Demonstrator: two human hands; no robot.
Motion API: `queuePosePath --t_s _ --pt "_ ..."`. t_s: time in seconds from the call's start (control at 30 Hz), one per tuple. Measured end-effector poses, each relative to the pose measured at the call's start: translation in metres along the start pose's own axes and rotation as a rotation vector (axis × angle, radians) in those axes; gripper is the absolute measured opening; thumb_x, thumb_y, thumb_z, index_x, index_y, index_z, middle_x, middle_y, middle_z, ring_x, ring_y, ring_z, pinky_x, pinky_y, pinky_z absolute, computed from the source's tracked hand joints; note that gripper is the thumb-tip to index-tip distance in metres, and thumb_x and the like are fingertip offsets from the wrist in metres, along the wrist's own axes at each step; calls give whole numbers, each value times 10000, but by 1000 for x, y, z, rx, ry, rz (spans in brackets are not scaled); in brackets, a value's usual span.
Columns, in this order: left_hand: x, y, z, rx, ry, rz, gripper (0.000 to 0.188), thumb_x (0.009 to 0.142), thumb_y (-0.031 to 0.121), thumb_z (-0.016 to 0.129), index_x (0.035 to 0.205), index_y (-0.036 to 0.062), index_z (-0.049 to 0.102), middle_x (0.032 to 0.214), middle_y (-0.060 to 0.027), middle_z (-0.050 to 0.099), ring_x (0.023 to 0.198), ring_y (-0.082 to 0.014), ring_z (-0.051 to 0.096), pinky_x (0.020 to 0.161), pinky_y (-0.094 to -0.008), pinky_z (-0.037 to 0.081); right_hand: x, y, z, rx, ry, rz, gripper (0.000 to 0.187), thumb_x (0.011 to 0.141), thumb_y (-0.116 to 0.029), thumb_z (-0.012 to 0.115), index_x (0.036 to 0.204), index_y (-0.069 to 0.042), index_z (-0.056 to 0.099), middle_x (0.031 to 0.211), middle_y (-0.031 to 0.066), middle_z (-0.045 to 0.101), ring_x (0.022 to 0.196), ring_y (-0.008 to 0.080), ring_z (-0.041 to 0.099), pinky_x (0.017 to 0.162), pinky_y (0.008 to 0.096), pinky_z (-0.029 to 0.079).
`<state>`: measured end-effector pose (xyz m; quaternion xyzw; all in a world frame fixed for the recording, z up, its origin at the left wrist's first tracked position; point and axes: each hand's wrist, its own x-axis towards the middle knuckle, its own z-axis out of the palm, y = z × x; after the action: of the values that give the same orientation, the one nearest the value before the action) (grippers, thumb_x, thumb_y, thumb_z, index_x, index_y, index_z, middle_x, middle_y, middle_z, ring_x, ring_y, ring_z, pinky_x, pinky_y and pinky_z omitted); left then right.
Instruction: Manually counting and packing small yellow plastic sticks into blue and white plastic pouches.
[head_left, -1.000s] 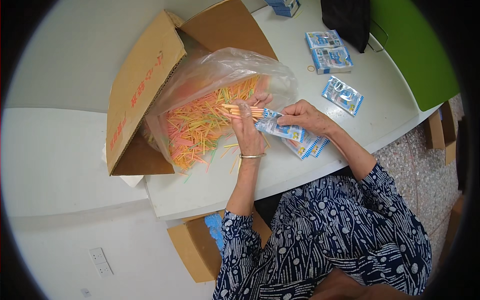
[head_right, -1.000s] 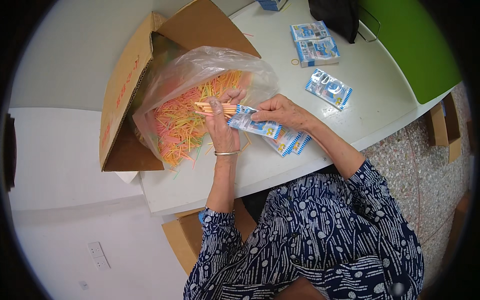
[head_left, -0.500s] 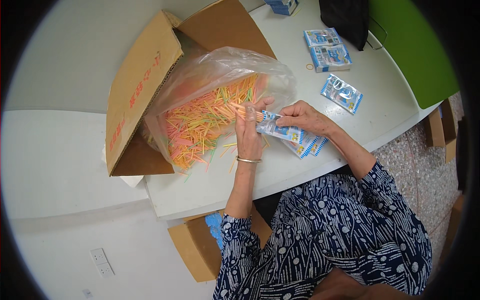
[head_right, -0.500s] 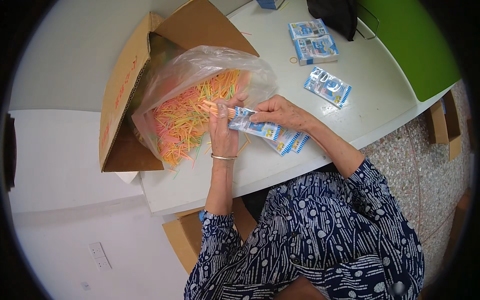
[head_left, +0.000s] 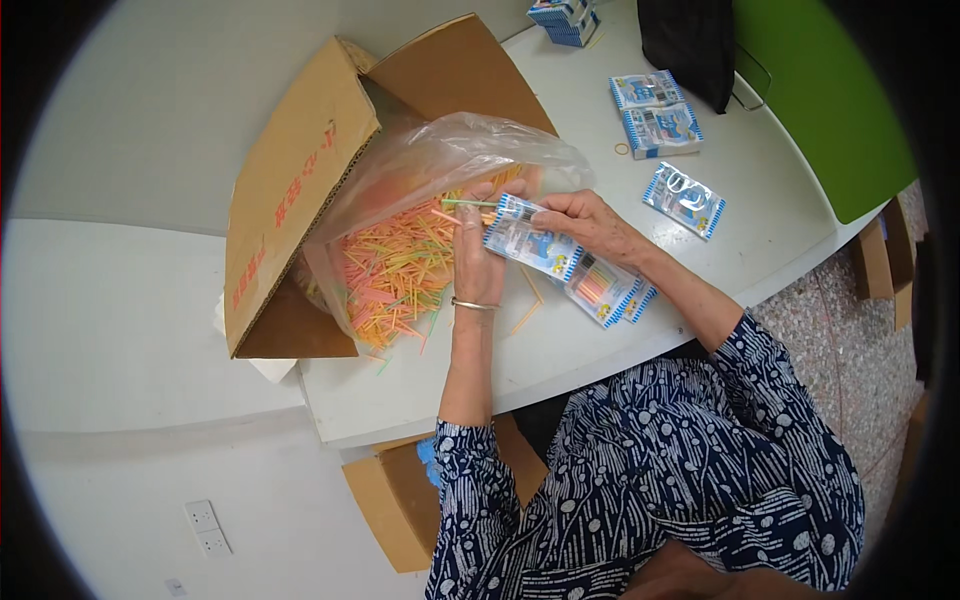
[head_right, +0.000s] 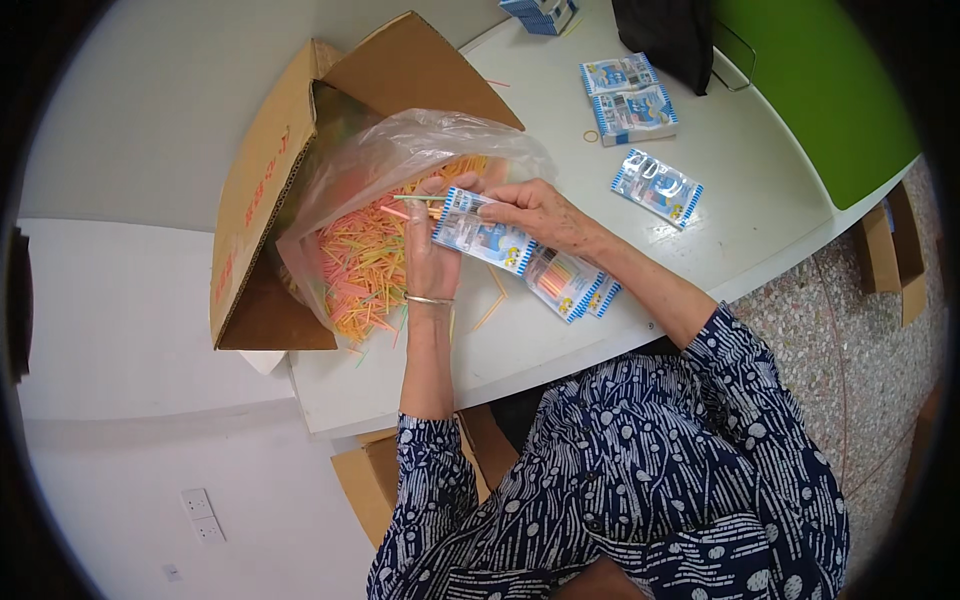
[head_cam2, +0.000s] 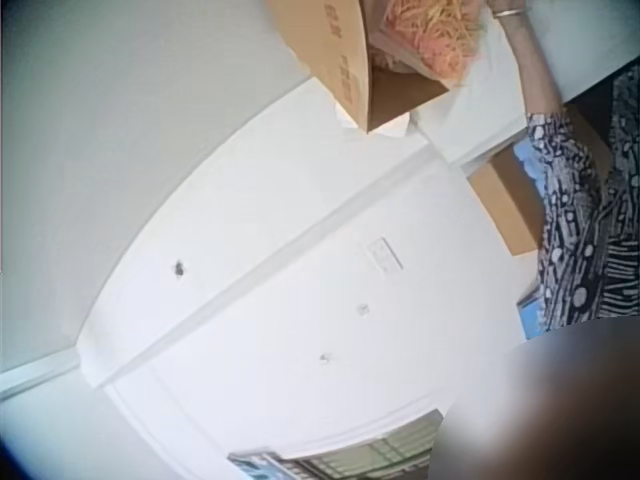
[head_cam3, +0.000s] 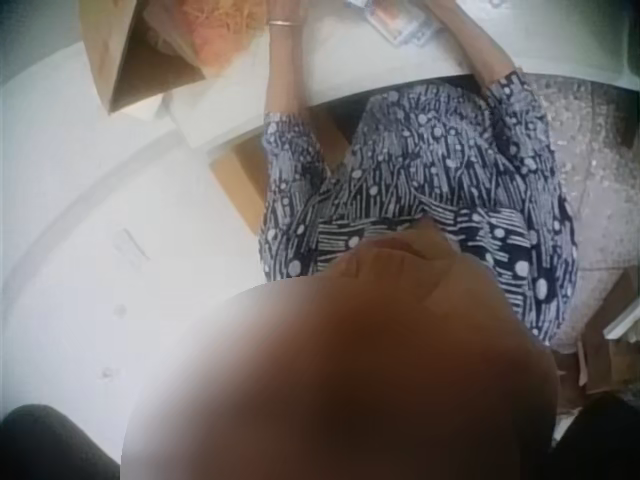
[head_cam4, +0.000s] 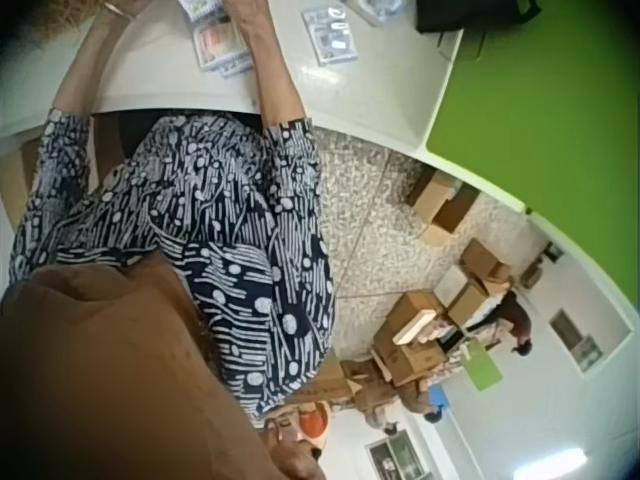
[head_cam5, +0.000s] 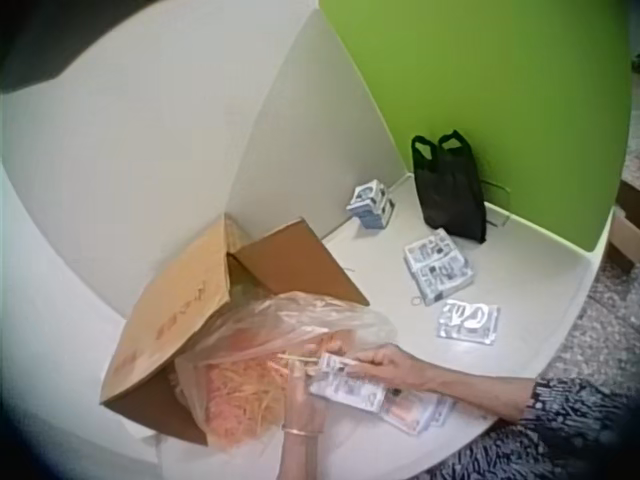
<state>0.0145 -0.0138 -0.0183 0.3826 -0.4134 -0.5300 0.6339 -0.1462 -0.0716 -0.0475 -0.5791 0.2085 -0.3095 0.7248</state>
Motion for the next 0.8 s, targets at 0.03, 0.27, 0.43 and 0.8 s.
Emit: queuePosePath --t_s 0.03,0.27,0.43,0.8 --pt "1 2 0 -5 -4 -11 353 1001 320 307 1138 32 459 1187 -176 549 1117 -226 521 948 -341 423 3 2 1 7 -8 -38 262 915 -222 564 1034 -7 656 813 -18 618 734 12 516 644 178 418" --pt "4 13 -21 521 -176 -102 517 970 433 347 1312 44 357 1275 -165 477 1140 -222 504 972 -365 412 12 14 10 76 37 -140 244 936 -208 532 990 1 644 840 -21 605 764 4 491 665 179 411" --pt "12 20 -34 379 82 -119 492 962 371 420 1322 43 357 1231 -119 492 1092 -185 503 932 -328 418 13 15 2 130 16 -88 239 956 -210 502 989 -9 627 824 -47 588 743 2 497 660 160 413" --pt "-3 23 -9 683 93 87 146 842 113 652 935 1 635 987 -54 614 901 -113 563 792 -252 454 0 -4 11 167 36 -58 280 906 -192 574 1112 -6 613 903 -9 625 779 26 530 693 181 434"
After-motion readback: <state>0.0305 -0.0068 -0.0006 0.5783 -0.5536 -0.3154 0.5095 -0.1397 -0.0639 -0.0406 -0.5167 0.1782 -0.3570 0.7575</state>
